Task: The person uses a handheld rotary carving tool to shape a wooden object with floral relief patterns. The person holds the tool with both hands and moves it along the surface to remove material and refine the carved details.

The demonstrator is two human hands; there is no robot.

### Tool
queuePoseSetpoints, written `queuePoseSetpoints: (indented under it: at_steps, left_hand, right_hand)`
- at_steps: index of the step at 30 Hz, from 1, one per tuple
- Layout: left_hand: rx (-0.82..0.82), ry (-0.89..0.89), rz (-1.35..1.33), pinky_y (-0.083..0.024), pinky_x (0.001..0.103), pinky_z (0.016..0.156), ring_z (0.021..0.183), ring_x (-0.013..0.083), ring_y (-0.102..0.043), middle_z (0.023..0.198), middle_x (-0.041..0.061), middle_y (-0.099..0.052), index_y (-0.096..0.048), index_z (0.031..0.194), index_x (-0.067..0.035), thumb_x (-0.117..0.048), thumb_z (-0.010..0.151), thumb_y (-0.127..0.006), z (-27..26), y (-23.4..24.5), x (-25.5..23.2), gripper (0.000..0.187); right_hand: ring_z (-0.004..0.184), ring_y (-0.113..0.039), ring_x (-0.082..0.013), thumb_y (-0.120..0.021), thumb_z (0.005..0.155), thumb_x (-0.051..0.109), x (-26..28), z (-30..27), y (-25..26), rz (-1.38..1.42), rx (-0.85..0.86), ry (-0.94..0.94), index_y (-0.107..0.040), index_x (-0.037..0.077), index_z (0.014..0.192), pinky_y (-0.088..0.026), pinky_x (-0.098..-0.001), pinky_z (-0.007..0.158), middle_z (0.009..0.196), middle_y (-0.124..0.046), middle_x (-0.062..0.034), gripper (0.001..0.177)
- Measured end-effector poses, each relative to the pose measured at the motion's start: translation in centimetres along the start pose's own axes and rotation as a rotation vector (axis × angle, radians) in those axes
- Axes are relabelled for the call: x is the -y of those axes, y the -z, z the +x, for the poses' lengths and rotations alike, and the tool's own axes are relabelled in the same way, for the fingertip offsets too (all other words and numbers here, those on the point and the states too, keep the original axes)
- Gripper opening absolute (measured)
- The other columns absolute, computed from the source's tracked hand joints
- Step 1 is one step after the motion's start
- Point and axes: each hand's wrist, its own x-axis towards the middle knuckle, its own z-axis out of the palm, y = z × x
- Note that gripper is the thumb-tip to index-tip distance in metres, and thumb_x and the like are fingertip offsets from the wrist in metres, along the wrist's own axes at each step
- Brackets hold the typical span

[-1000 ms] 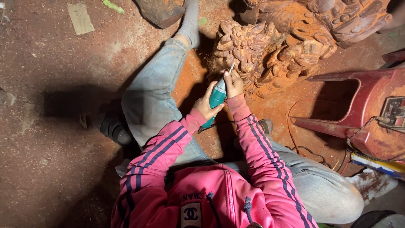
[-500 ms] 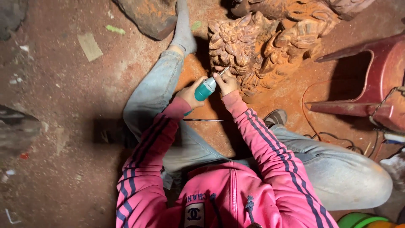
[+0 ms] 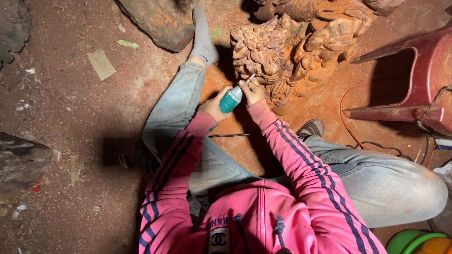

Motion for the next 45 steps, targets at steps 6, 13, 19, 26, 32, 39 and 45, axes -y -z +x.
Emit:
queuePoseSetpoints:
  at_steps: [6, 13, 19, 26, 32, 39, 45]
  left_hand:
    - [-0.026, 0.003, 0.068, -0.047, 0.042, 0.108, 0.128, 0.0273, -0.059, 0.137, 0.004, -0.059, -0.007, 0.150, -0.060, -0.055, 0.074, -0.069, 1.0, -0.7, 0.9, 0.098]
    - [-0.052, 0.017, 0.080, -0.045, 0.042, 0.107, 0.128, 0.0260, -0.059, 0.136, 0.002, -0.060, -0.005, 0.148, -0.064, -0.058, 0.073, -0.069, 1.3, -1.2, 0.9, 0.098]
    - [-0.060, 0.023, 0.075, -0.046, 0.042, 0.107, 0.128, 0.0263, -0.059, 0.135, 0.002, -0.060, -0.005, 0.148, -0.064, -0.058, 0.074, -0.069, 1.2, -1.2, 0.7, 0.098]
    - [-0.069, 0.028, 0.019, -0.046, 0.044, 0.107, 0.127, 0.0293, -0.060, 0.136, 0.003, -0.059, -0.006, 0.147, -0.064, -0.057, 0.074, -0.069, 0.8, -1.5, 0.3, 0.096]
    - [-0.090, 0.030, -0.062, -0.045, 0.045, 0.107, 0.128, 0.0308, -0.059, 0.137, 0.006, -0.059, -0.008, 0.149, -0.062, -0.054, 0.075, -0.070, 0.3, -1.8, -0.3, 0.097]
    - [-0.117, 0.066, -0.243, -0.044, 0.047, 0.110, 0.129, 0.0331, -0.059, 0.139, 0.008, -0.060, -0.010, 0.150, -0.060, -0.051, 0.073, -0.074, -0.4, -2.8, -0.3, 0.100]
    - [-0.097, 0.070, -0.190, -0.045, 0.045, 0.109, 0.128, 0.0309, -0.060, 0.138, 0.005, -0.060, -0.010, 0.148, -0.062, -0.054, 0.072, -0.074, 0.2, -3.1, -0.8, 0.099]
  right_hand:
    - [0.100, -0.063, -0.0348, -0.068, 0.102, 0.032, -4.0, 0.8, -0.5, 0.044, 0.013, 0.055, -0.062, -0.002, 0.070, -0.047, -0.0450, 0.095, 0.107, -0.066, -0.0192, 0.047]
    - [0.099, -0.064, -0.0382, -0.068, 0.102, 0.033, -3.9, 0.8, -0.3, 0.039, 0.019, 0.054, -0.062, -0.002, 0.070, -0.047, -0.0452, 0.095, 0.100, -0.066, -0.0209, 0.048]
    - [0.099, -0.066, -0.0364, -0.068, 0.102, 0.033, -4.1, 0.9, -0.1, 0.021, 0.012, 0.067, -0.062, -0.001, 0.071, -0.048, -0.0444, 0.095, 0.104, -0.071, -0.0191, 0.047]
    - [0.096, -0.067, -0.0334, -0.069, 0.102, 0.031, -4.2, 1.0, -0.2, 0.047, 0.008, 0.059, -0.059, 0.000, 0.068, -0.049, -0.0432, 0.092, 0.103, -0.072, -0.0189, 0.047]
    - [0.095, -0.067, -0.0282, -0.071, 0.101, 0.035, -8.0, 1.5, -0.9, 0.036, -0.011, 0.032, -0.063, 0.004, 0.069, -0.051, -0.0403, 0.091, 0.097, -0.071, -0.0137, 0.045]
    - [0.095, -0.065, -0.0307, -0.070, 0.100, 0.041, -6.8, 1.9, -2.2, 0.041, 0.008, -0.011, -0.066, 0.004, 0.073, -0.049, -0.0433, 0.094, 0.092, -0.066, -0.0150, 0.045]
    - [0.091, -0.066, -0.0301, -0.068, 0.103, 0.036, -2.7, 0.9, -0.5, 0.032, -0.028, 0.050, -0.060, 0.002, 0.069, -0.051, -0.0412, 0.089, 0.092, -0.068, -0.0168, 0.049]
